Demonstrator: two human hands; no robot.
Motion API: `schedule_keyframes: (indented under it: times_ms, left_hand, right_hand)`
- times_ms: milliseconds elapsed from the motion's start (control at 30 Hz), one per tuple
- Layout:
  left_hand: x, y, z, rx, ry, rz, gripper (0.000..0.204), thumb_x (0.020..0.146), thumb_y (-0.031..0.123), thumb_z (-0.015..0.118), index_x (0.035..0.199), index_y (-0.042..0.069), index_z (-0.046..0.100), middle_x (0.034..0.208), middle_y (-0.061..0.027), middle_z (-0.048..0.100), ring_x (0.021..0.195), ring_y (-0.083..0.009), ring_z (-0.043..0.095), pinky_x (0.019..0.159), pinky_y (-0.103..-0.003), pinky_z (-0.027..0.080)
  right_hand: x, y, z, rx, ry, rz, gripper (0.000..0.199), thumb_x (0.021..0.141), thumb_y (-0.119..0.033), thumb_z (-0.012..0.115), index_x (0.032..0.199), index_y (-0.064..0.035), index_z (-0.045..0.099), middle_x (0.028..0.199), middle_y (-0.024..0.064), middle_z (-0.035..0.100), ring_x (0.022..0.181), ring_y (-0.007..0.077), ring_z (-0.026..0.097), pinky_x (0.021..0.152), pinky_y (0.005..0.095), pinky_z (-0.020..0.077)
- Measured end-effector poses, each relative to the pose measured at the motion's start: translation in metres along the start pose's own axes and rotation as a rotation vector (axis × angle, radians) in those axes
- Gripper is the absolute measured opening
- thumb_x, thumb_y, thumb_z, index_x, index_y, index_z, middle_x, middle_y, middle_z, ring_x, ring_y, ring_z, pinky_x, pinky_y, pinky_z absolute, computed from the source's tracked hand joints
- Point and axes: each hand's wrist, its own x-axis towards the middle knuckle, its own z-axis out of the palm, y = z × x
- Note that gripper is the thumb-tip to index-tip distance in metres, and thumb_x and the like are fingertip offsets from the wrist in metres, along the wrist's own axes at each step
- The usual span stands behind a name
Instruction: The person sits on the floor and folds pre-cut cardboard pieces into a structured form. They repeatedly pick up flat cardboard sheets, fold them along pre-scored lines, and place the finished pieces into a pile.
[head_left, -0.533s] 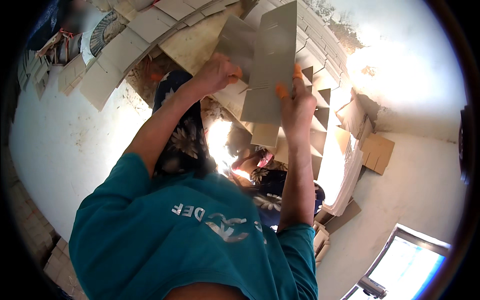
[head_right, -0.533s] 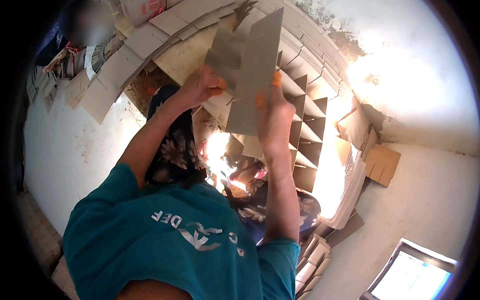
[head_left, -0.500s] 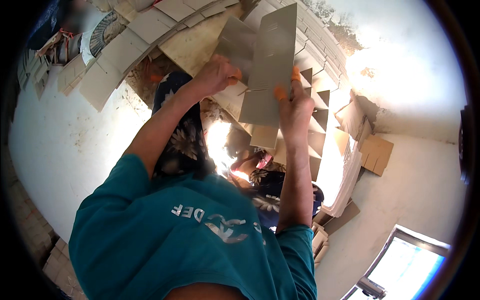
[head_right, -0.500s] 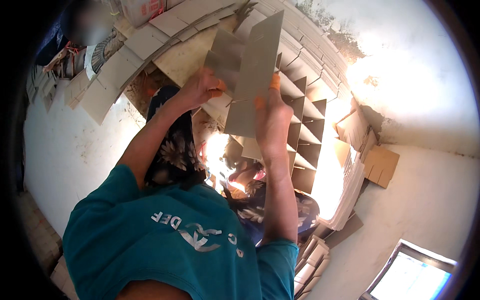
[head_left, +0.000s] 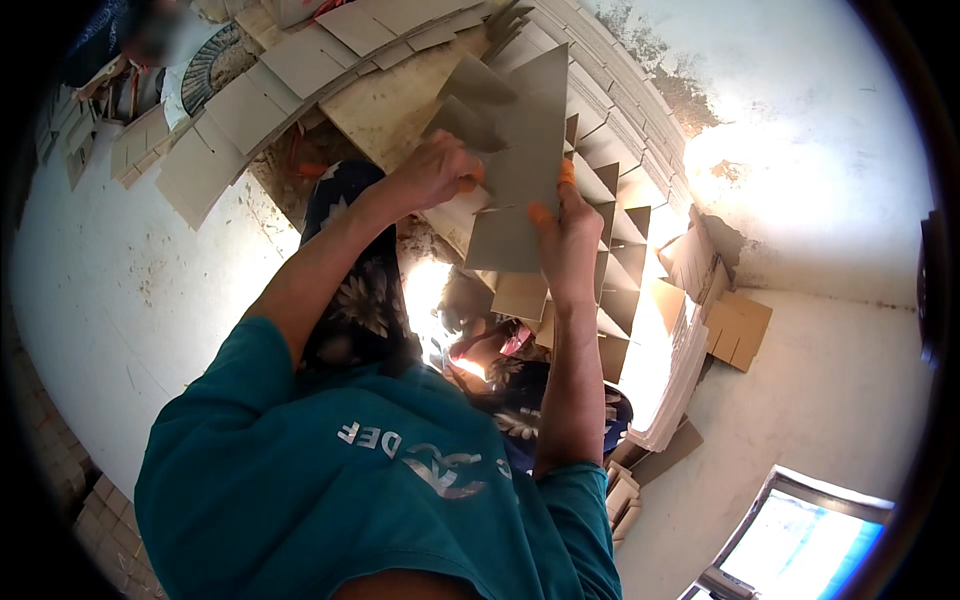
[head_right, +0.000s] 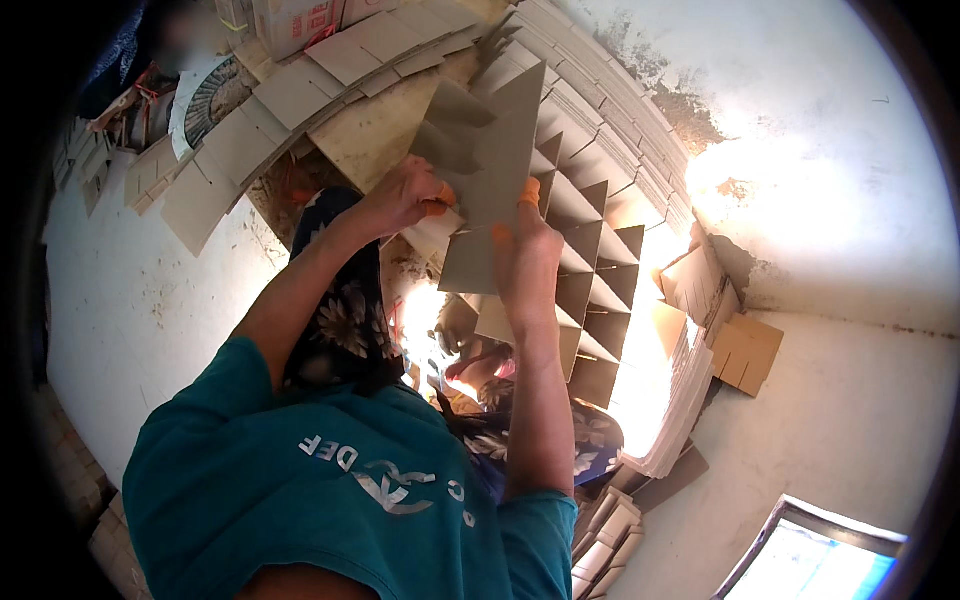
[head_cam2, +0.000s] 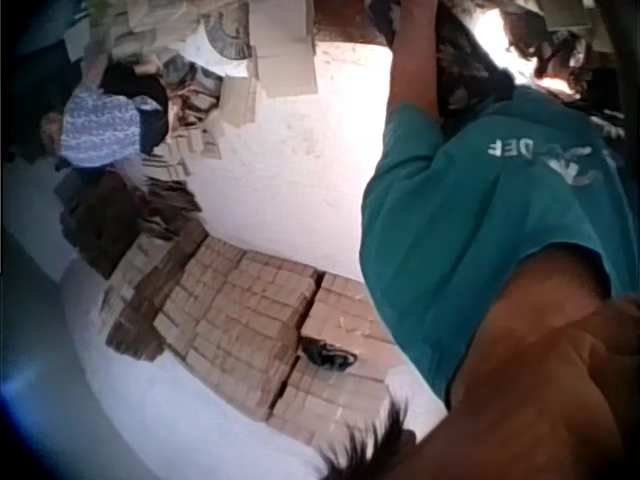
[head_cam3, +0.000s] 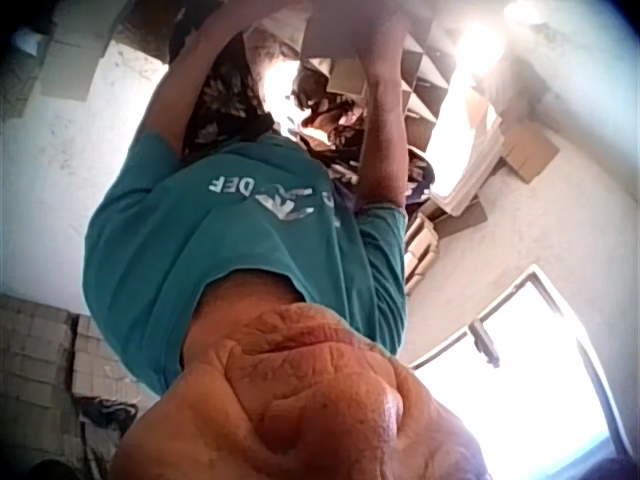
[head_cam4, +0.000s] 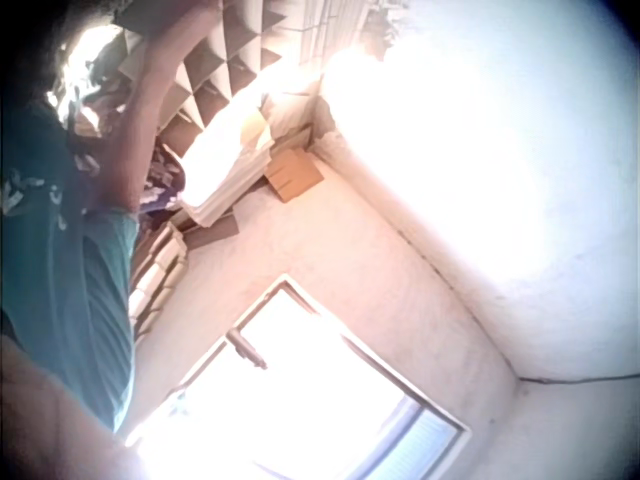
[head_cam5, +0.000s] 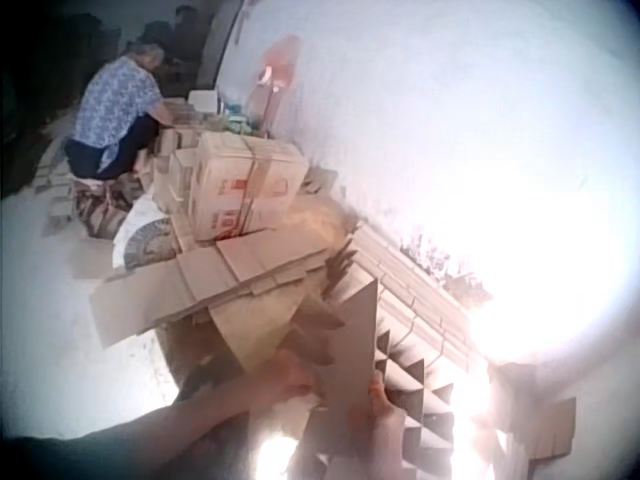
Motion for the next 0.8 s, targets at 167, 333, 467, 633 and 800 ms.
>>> schedule_keyframes:
  times_ms: [167,333,467,633,800]
  left_hand:
    - [0.009,0.01,-0.007,0.012,-0.076,-0.006,0.009,0.064,0.006,0.068,0.073,0.007,0.065,0.066,-0.0095,0.059,0.075,-0.0248,0.057,0.079,-0.037,0.039]
    - [0.008,0.003,-0.001,-0.011,-0.075,-0.029,0.01,0.064,0.006,0.069,0.073,0.007,0.065,0.066,-0.0081,0.059,0.074,-0.0243,0.056,0.08,-0.036,0.038]
    - [0.004,-0.001,0.001,-0.004,-0.103,-0.016,0.01,0.064,0.006,0.069,0.073,0.007,0.065,0.067,-0.007,0.06,0.073,-0.0239,0.056,0.081,-0.036,0.038]
    - [0.002,0.006,-0.002,-0.001,-0.143,0.007,0.01,0.066,0.008,0.069,0.075,0.007,0.066,0.068,-0.007,0.059,0.075,-0.0238,0.055,0.081,-0.036,0.039]
    - [0.002,0.01,-0.008,0.092,-0.199,0.006,0.025,0.066,0.01,0.072,0.09,0.005,0.067,0.079,-0.0071,0.061,0.084,-0.0255,0.054,0.082,-0.038,0.041]
  right_hand:
    - [0.011,0.033,0.019,0.104,-0.103,0.034,0.032,0.073,0.001,0.059,0.104,0.0057,0.057,0.065,0.0149,0.056,0.053,0.0161,0.052,0.051,0.0281,0.0425]
    - [0.01,0.024,0.024,-0.024,-0.118,-0.03,0.025,0.072,0.002,0.06,0.096,0.0056,0.056,0.069,0.0191,0.059,0.057,0.0278,0.058,0.054,0.0345,0.0456]
    - [0.006,0.02,0.03,-0.192,-0.185,-0.077,0.036,0.076,0.002,0.055,0.11,0.0108,0.049,0.07,0.024,0.059,0.066,0.0404,0.061,0.055,0.0434,0.0473]
    - [-0.014,0.028,0.076,-0.395,-0.222,-0.003,0.039,0.075,-0.004,0.059,0.112,0.0075,0.052,0.069,0.0227,0.06,0.068,0.0382,0.062,0.056,0.0446,0.0487]
    - [-0.014,0.033,0.061,-0.314,-0.201,0.025,0.04,0.079,-0.018,0.066,0.111,0.004,0.057,0.066,0.0191,0.06,0.062,0.0343,0.061,0.052,0.0423,0.0467]
